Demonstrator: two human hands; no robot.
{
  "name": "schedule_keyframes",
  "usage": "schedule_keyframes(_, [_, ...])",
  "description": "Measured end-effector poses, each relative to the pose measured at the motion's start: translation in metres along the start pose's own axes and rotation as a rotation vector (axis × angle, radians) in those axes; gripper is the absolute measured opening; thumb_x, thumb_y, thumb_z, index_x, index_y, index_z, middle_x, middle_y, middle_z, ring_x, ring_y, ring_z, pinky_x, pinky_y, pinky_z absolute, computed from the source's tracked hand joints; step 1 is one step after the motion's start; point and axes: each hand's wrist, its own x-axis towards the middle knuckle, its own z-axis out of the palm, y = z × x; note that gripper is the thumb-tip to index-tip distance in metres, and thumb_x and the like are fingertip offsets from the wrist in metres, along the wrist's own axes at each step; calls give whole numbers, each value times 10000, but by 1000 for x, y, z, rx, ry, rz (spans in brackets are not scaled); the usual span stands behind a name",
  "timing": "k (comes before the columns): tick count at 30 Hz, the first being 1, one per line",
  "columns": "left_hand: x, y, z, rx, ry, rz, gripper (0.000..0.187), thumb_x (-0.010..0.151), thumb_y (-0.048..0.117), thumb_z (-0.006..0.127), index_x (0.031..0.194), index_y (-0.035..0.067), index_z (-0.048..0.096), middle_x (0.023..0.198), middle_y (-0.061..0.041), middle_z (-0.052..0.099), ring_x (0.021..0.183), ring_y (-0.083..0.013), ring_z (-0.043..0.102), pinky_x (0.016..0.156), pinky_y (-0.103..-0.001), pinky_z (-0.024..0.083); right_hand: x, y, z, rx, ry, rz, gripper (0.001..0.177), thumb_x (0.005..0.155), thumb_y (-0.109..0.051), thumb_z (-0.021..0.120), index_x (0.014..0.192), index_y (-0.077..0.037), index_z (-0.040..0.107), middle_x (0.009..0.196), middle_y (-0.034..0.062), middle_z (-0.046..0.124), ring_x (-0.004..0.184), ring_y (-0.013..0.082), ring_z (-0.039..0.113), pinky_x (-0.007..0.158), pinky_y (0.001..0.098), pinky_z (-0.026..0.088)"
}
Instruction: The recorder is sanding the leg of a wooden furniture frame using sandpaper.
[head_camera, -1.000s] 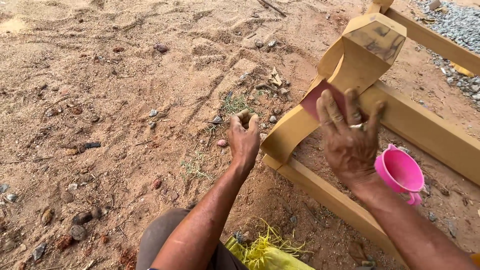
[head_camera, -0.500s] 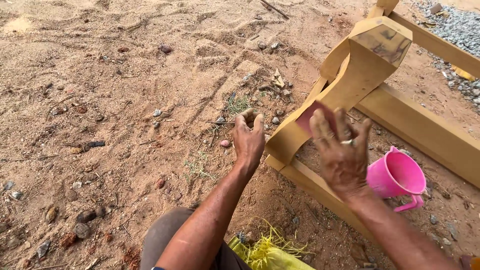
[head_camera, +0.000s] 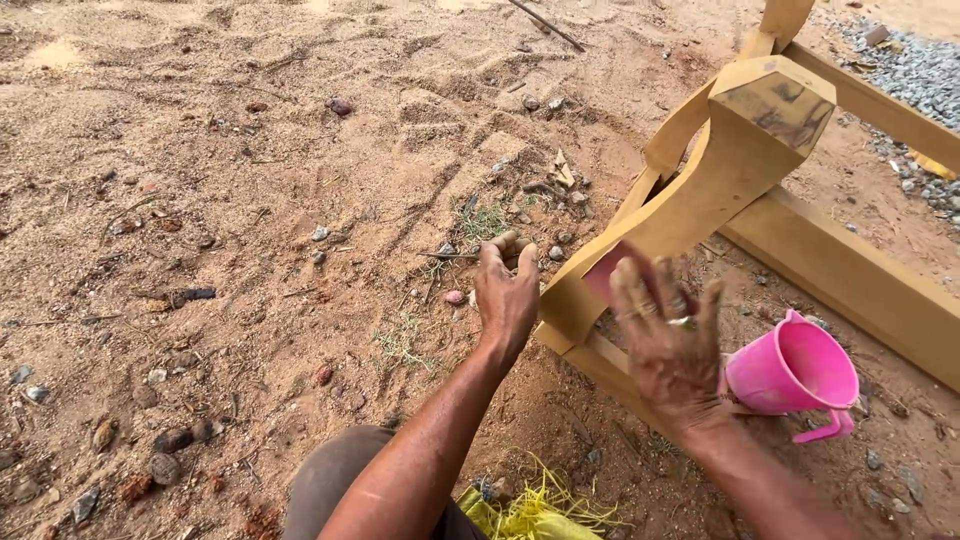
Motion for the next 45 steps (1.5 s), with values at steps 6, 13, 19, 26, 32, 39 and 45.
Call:
schedule_keyframes(6, [0,-10,-8,63,32,-19,433,951,255,613,1306,11,567,1114,-127,712,982,-212,710,825,-385,637,-14,-29,10,65,-225,-157,785,825,50,570,1561,-138,377,1651,26,326,1524,317,24,1146,808,115])
schedule_keyframes(13, [-1,7,-4,12,8,36,417,962,258,609,1296,11,579,1149,-126,709,1027,-207,701,867,-376,621,13,14,-22,-164,7,46,585,1056,-17,537,1607,-175,416,1738,-40,249,1624,287,56,1176,793,218])
schedule_keyframes(19, [3,-3,-10,5,-12,57,353,979,250,599,1236,8,601,1131,-132,693,1056,-228,683,930,-382,605,-20,-50,33,-285,-291,-109,964,834,136,558,1644,-281,244,1698,-24,154,1545,292,89,1193,709,223])
schedule_keyframes(26, [-4,20,-4,-24,9,-9,357,971,244,602,1252,26,573,1150,-111,680,1056,-205,664,929,-371,585,27,8,-46,-57,-11,2,675,947,-29,539,1575,-167,334,1667,-40,260,1578,275,60,1160,812,135])
schedule_keyframes(32, [-2,7,-3,-12,8,14,387,961,252,621,1260,10,581,1138,-123,686,1036,-213,671,923,-378,594,-19,-39,31,-90,-214,-74,834,866,119,558,1608,-191,338,1727,-9,237,1558,278,58,1207,753,149])
schedule_keyframes(39, [-9,15,-3,-19,-22,-4,380,964,228,611,1269,4,575,1166,-110,673,1058,-208,664,929,-372,590,28,25,-56,-37,29,10,633,971,-27,530,1556,-199,359,1661,-40,279,1559,291,92,1136,821,113])
schedule_keyframes(45, [-2,-1,-1,-8,-12,13,385,962,232,619,1269,5,575,1156,-127,694,1053,-215,677,921,-381,602,-40,-47,60,-27,-366,-88,1006,788,185,506,1650,-279,270,1733,30,276,1546,242,90,1175,747,118])
